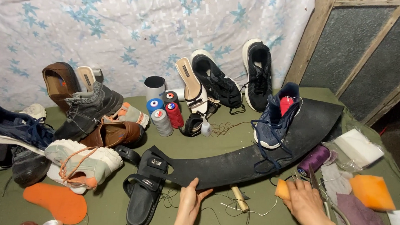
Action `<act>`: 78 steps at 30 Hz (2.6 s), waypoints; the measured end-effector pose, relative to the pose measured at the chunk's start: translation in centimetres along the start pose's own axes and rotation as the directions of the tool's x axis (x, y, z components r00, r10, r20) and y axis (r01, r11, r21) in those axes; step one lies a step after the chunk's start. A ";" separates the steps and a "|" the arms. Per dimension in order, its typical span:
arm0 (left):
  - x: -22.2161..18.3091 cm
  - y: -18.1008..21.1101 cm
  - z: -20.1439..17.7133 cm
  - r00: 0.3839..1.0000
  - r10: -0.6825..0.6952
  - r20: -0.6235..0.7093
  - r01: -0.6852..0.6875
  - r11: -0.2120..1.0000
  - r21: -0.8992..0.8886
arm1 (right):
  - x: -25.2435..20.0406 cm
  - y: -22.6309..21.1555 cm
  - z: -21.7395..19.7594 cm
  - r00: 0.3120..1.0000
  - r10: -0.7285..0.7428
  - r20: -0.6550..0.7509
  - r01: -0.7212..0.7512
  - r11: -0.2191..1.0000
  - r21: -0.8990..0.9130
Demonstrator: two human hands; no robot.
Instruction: Hand-sewing a sandal strap and using a sponge to apply treatment to shoe materials on a repair bench.
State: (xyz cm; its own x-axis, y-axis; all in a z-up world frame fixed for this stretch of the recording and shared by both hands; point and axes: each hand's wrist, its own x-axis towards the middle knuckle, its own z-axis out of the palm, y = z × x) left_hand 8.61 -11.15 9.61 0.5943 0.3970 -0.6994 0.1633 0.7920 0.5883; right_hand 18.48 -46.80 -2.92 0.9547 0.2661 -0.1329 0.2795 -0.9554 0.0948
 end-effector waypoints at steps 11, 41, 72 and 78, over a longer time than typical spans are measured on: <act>0.6 0.9 -1.5 0.999 -0.038 0.038 0.025 0.956 0.291 | -1.6 -9.2 -16.1 0.998 -0.034 -0.047 0.056 0.750 0.659; 2.9 5.6 -8.2 0.953 0.178 0.244 -0.219 0.964 0.151 | 9.7 -13.1 -10.2 0.947 -0.037 -0.319 0.147 0.934 0.326; -0.8 9.4 -9.5 0.991 0.111 0.074 -0.110 0.994 -0.018 | 3.6 -24.4 -10.0 0.870 -0.485 0.090 0.376 0.770 0.516; -0.4 9.6 -9.5 0.985 0.148 0.088 -0.155 0.984 0.085 | 2.6 -25.3 -10.8 0.828 -0.477 0.295 0.401 0.871 0.283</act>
State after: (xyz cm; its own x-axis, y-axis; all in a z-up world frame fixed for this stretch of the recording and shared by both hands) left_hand 2.48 0.66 11.66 0.6785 0.4674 -0.5668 0.1358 0.6784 0.7221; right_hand 15.00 -20.57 4.96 0.6268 0.6386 -0.4466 0.5978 -0.7616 -0.2500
